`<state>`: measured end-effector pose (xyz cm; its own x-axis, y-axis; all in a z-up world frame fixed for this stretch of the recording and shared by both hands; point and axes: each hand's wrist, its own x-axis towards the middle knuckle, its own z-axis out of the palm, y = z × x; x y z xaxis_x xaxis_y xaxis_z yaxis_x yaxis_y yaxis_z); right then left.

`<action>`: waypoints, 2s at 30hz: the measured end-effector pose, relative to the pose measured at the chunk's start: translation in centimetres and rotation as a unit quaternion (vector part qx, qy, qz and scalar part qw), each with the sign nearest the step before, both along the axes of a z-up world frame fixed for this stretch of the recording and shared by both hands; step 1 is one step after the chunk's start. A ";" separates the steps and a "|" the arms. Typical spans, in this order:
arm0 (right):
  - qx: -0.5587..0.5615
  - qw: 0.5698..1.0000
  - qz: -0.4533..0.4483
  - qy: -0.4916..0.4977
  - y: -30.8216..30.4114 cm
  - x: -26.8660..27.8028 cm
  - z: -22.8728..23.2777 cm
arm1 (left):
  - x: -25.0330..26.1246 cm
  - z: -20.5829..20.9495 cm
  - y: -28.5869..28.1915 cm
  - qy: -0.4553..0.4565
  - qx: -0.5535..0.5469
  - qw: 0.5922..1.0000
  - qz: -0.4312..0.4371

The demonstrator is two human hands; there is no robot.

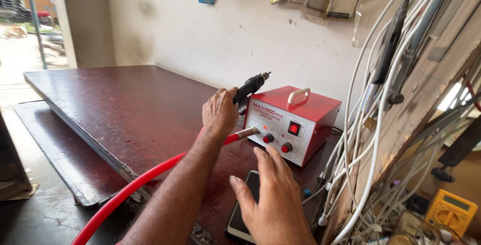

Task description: The person uses a hot air gun to heat a small circuit board on a cluttered workbench. They then apply a liquid from a bottle onto a tool and use it to work on the board's surface, followed by using a small brush to clean or apply material to the components.

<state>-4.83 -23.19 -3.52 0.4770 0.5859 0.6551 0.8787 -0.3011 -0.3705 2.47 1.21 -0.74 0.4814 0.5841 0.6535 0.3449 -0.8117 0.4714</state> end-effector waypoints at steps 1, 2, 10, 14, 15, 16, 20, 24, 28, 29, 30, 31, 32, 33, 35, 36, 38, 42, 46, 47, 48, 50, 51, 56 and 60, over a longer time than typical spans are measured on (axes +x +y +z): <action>-0.007 1.000 -0.003 0.005 0.1 0.0 -0.2 | 0.2 -0.1 0.2 0.005 0.001 1.000 -0.004; -0.006 1.000 -0.002 0.013 0.2 0.0 -0.3 | 0.3 -0.3 0.4 0.010 0.002 1.000 -0.009; 0.000 0.999 -0.036 -0.016 0.8 1.0 -0.1 | 0.9 -1.4 1.8 0.110 -0.003 0.994 -0.009; -0.036 0.997 -0.066 -0.023 0.7 1.1 0.0 | 0.6 -1.5 1.7 0.219 -0.008 0.976 -0.001; -0.042 0.996 -0.071 -0.030 0.7 1.1 0.0 | 0.3 -1.6 1.6 0.219 -0.017 0.975 -0.003; -0.048 0.995 -0.075 -0.037 0.7 1.1 0.0 | -0.2 -1.5 1.5 0.220 -0.026 0.975 -0.005; -0.088 0.989 -0.113 -0.034 1.2 1.0 0.0 | -3.5 -1.4 0.5 0.245 -0.036 0.969 -0.021; -0.140 0.983 -0.118 -0.016 1.8 0.8 0.0 | -6.7 -0.3 -2.1 0.226 -0.012 0.974 -0.021; -0.143 0.984 -0.101 -0.016 1.2 0.2 0.3 | -11.4 -0.7 -4.8 0.208 0.045 0.976 -0.043; -0.129 0.987 -0.094 -0.021 0.9 0.0 0.5 | -12.8 -1.0 -5.4 0.223 0.045 0.973 -0.040; -0.115 0.989 -0.087 -0.026 0.5 -0.2 0.7 | -14.4 -1.4 -5.8 0.238 0.045 0.970 -0.036; -0.103 0.991 -0.080 -0.028 0.0 -0.6 0.8 | -16.7 -2.2 -6.0 0.215 0.038 0.975 -0.040; -0.092 0.993 -0.068 -0.027 -0.3 -0.9 0.8 | -19.2 -3.3 -6.2 0.191 0.030 0.980 -0.044; -0.079 0.995 -0.059 -0.025 -0.7 -1.2 0.9 | -21.4 -4.3 -6.4 0.162 0.072 0.984 -0.028; -0.060 0.997 -0.047 -0.026 -1.3 -1.6 0.9 | -25.9 -7.2 -6.3 0.148 0.107 0.983 0.019; -0.054 0.997 -0.044 -0.029 -1.5 -1.8 0.7 | -28.0 -9.0 -6.1 0.165 0.100 0.980 0.050; -0.054 0.997 -0.039 -0.024 -1.9 -2.3 0.4 | -30.7 -12.7 -5.1 0.143 0.177 0.969 0.097; -0.074 0.997 -0.023 0.021 -2.8 -3.6 -0.5 | -33.3 -18.6 -1.2 0.173 0.185 0.959 0.126; -0.071 0.996 0.015 0.051 -4.3 -5.1 -0.8 | -33.2 -20.6 2.5 0.261 0.055 0.955 0.129; -0.058 0.997 0.021 0.046 -4.7 -5.3 -0.9 | -33.0 -20.6 2.9 0.267 0.040 0.953 0.138; -0.046 0.998 0.027 0.042 -5.0 -5.5 -0.9 | -32.7 -20.5 3.1 0.259 0.038 0.952 0.157; -0.029 0.998 0.035 0.039 -5.6 -5.4 -0.9 | -31.6 -19.8 2.8 0.215 0.069 0.951 0.212; -0.024 0.998 0.037 0.043 -5.8 -5.3 -1.0 | -31.2 -19.5 2.2 0.181 0.095 0.951 0.233; -0.031 0.995 0.051 0.083 -6.7 -5.2 -1.0 | -29.0 -15.7 -2.0 0.044 0.138 0.964 0.222; -0.004 0.996 0.042 0.082 -7.6 -5.6 -1.5 | -26.9 -13.1 -7.0 0.000 0.117 0.983 0.140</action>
<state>-10.46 -30.83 -4.97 0.5268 0.6324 0.5679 0.8285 -0.2329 -0.5093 -24.45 -5.79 -13.89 0.3225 0.5269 0.7864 0.5704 -0.7711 0.2828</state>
